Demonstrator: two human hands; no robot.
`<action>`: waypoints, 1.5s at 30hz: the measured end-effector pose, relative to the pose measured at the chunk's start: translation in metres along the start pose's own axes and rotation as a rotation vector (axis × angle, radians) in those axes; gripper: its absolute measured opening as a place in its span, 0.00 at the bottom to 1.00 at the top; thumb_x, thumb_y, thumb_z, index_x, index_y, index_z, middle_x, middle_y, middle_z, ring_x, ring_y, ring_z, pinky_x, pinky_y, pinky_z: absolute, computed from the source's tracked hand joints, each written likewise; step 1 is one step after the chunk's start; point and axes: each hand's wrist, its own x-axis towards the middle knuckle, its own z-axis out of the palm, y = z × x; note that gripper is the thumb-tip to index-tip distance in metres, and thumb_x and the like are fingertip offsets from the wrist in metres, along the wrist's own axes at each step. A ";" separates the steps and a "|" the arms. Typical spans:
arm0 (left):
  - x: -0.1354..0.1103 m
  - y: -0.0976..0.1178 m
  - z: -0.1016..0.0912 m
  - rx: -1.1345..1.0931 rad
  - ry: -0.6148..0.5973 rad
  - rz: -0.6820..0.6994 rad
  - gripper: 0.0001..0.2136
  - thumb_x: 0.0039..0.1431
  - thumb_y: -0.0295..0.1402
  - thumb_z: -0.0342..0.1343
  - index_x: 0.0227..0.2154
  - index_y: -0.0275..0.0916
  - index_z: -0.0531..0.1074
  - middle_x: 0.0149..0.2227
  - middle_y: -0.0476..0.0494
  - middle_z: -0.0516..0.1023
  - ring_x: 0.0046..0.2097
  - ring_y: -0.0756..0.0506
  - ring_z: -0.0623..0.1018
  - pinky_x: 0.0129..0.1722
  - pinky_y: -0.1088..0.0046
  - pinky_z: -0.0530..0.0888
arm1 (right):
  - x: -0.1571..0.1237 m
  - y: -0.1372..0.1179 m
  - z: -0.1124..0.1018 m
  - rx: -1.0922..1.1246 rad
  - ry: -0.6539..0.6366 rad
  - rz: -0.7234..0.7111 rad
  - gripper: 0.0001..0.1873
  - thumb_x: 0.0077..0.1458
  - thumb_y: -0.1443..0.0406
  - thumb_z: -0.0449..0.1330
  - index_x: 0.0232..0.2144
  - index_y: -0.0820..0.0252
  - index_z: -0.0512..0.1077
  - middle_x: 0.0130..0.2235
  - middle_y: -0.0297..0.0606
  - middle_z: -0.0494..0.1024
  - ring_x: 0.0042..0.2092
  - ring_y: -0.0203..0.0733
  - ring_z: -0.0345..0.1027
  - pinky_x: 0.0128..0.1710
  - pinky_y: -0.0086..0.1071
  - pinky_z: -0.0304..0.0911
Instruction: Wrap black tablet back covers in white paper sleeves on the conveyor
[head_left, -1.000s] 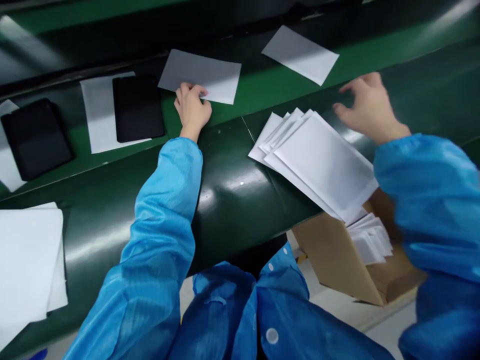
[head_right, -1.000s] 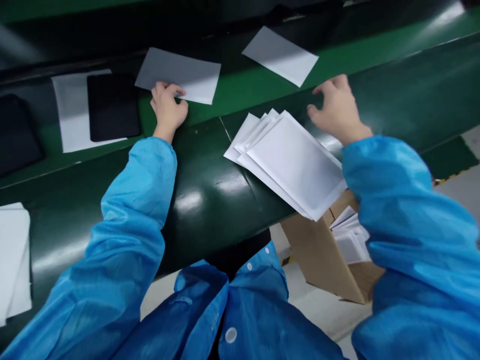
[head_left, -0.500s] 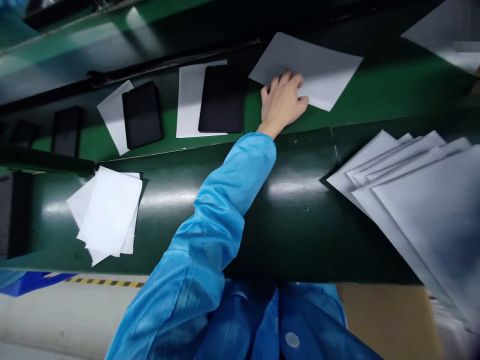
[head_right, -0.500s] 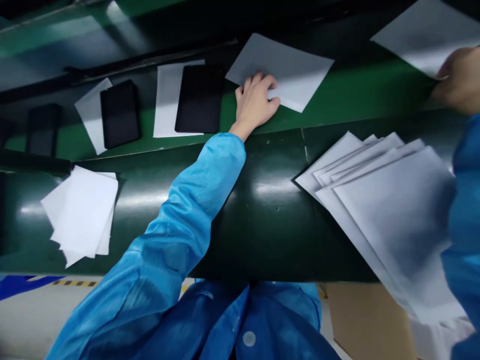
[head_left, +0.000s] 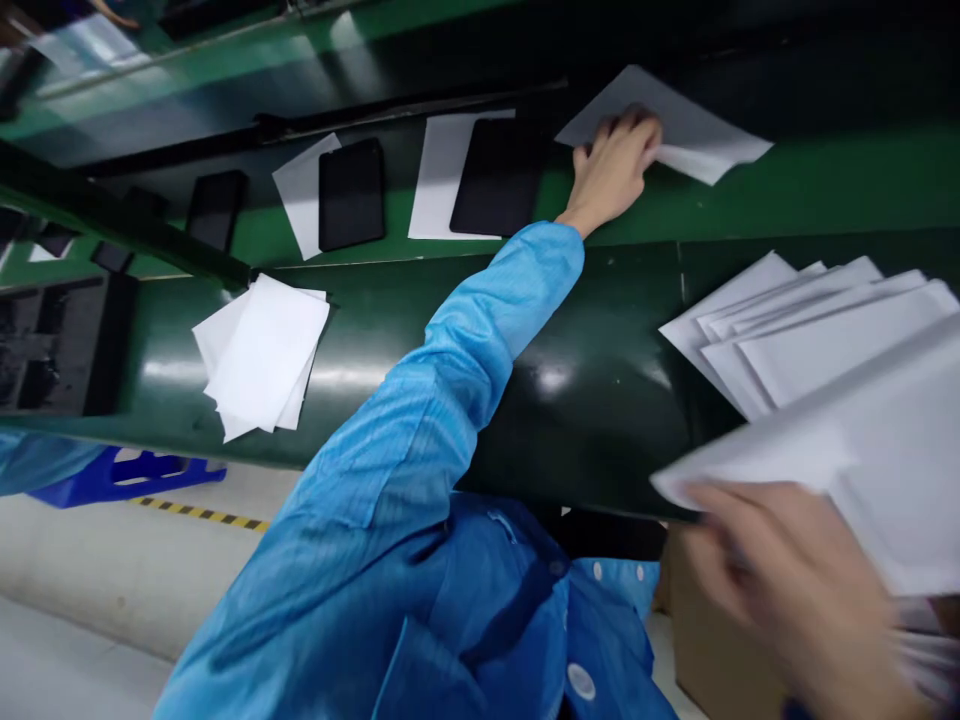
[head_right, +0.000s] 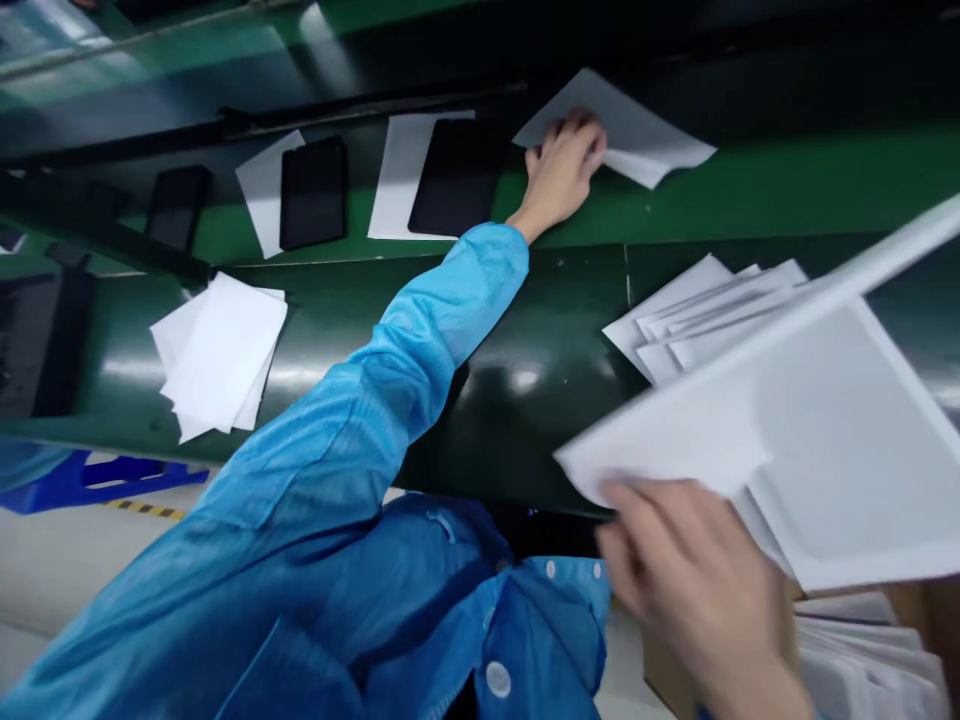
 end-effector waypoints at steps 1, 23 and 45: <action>-0.004 0.000 -0.003 0.004 0.092 0.009 0.13 0.78 0.29 0.43 0.49 0.40 0.74 0.65 0.39 0.72 0.68 0.42 0.72 0.60 0.60 0.73 | -0.006 -0.011 0.008 -0.030 -0.019 -0.086 0.07 0.70 0.65 0.59 0.44 0.55 0.77 0.39 0.41 0.80 0.40 0.46 0.73 0.40 0.38 0.73; -0.431 -0.038 -0.130 -0.105 -0.212 0.080 0.15 0.71 0.30 0.47 0.56 0.42 0.72 0.62 0.34 0.78 0.73 0.33 0.68 0.65 0.47 0.67 | 0.023 -0.080 0.162 0.195 -0.029 -0.415 0.12 0.65 0.71 0.58 0.45 0.62 0.81 0.46 0.52 0.80 0.49 0.59 0.66 0.44 0.45 0.60; -0.489 -0.214 -0.272 0.297 0.443 -0.509 0.13 0.58 0.25 0.51 0.38 0.41 0.80 0.45 0.41 0.87 0.54 0.38 0.80 0.61 0.56 0.75 | 0.287 0.036 0.140 0.258 0.050 0.176 0.12 0.60 0.61 0.68 0.32 0.64 0.72 0.55 0.52 0.75 0.62 0.58 0.69 0.55 0.48 0.66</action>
